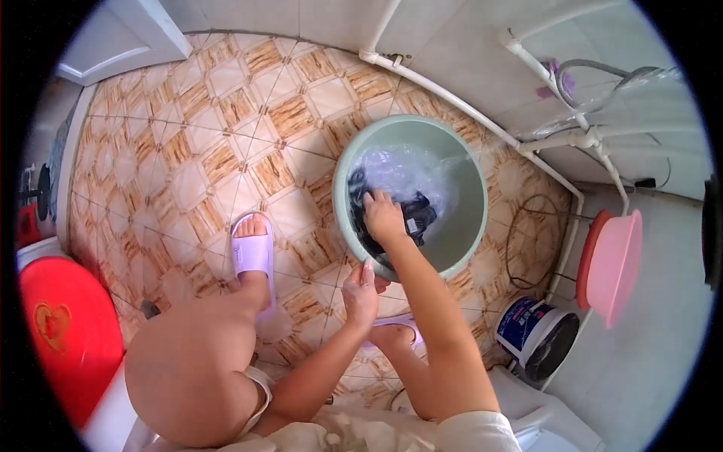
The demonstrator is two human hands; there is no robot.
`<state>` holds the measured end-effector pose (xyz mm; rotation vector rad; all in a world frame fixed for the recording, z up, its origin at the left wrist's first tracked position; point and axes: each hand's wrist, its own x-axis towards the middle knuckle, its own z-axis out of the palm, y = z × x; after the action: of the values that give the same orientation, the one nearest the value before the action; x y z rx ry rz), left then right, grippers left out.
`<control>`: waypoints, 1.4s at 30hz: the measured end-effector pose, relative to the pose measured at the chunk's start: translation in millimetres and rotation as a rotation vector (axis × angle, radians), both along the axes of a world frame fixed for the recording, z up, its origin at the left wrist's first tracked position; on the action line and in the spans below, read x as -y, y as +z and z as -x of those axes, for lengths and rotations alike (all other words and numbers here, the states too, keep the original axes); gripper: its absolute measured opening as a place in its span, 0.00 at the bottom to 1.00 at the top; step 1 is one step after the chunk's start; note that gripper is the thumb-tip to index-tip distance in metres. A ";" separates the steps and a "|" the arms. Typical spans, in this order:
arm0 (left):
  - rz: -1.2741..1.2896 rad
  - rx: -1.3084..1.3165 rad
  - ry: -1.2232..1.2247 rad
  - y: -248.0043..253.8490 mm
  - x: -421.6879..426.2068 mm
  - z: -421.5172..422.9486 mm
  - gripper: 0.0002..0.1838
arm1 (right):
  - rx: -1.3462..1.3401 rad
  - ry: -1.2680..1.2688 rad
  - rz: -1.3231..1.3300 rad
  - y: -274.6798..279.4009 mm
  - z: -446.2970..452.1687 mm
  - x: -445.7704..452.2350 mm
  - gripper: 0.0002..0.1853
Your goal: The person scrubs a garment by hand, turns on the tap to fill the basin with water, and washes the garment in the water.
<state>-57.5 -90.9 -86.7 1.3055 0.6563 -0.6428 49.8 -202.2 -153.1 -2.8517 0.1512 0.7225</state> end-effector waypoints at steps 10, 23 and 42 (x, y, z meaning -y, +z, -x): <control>0.066 -0.091 0.044 -0.7 1.5 1.9 0.19 | 0.354 -0.899 -0.911 143.1 29.6 34.8 0.18; 0.127 -0.093 0.088 -7.5 1.8 8.3 0.19 | -0.004 -0.039 -0.386 125.8 68.2 97.8 0.17; 0.018 -0.029 0.016 -2.1 -3.8 -5.3 0.17 | 0.162 -1.130 -0.244 -6.5 9.0 69.5 0.27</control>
<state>-52.2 -87.1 -88.8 1.2752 0.6822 -0.6545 40.8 -271.7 -159.6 -2.0544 1.3645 0.2193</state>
